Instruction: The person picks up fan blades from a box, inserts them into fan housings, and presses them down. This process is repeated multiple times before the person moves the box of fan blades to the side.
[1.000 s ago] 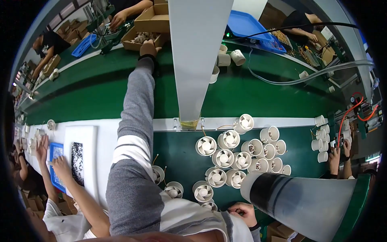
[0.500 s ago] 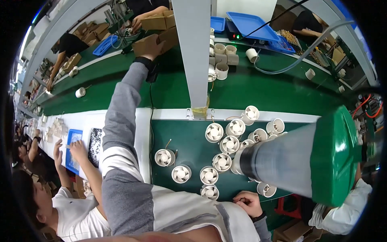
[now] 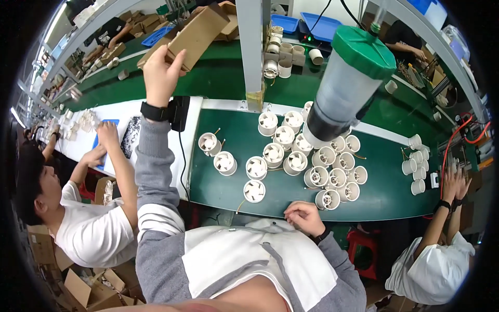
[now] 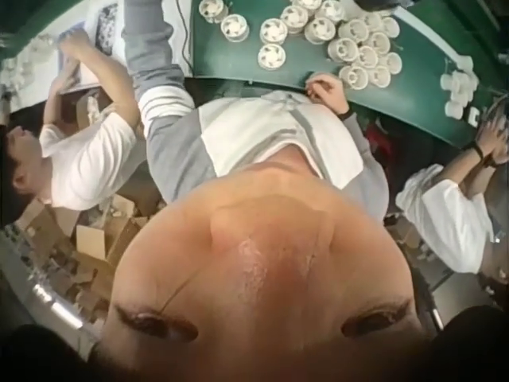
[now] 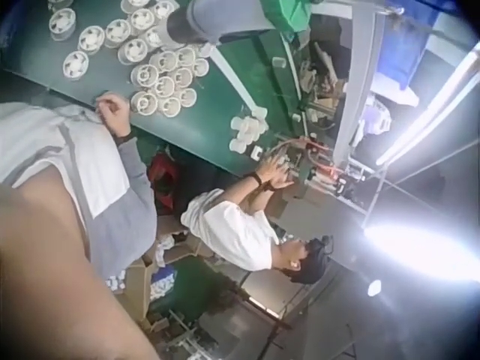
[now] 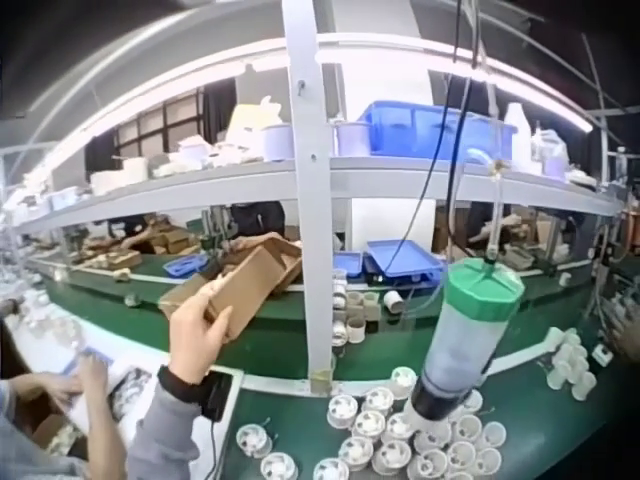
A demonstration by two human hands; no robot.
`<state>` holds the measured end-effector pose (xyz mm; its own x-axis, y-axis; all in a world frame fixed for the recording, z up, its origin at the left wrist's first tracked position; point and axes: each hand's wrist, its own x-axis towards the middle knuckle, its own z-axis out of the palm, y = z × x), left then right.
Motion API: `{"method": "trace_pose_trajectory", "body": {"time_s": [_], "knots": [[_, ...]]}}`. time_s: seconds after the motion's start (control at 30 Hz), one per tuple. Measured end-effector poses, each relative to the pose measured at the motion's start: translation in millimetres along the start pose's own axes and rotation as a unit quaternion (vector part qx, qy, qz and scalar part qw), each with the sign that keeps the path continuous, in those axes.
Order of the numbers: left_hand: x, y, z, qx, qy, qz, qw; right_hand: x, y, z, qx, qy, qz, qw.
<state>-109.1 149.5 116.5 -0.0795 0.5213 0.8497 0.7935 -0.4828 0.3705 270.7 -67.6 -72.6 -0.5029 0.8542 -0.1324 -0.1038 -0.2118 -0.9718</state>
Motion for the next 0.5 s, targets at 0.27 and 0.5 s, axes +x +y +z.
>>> {"method": "trace_pose_trajectory", "body": {"time_s": [0.27, 0.5], "knots": [[-132, 143, -122, 0.074, -0.027, 0.125, 0.989, -41, 15, 4, -0.072, -0.038, -0.110, 0.991], [-273, 190, -168, 0.002, -0.132, 0.143, 0.981, -81, 16, 3, -0.135, -0.124, -0.170, 0.968]]}}
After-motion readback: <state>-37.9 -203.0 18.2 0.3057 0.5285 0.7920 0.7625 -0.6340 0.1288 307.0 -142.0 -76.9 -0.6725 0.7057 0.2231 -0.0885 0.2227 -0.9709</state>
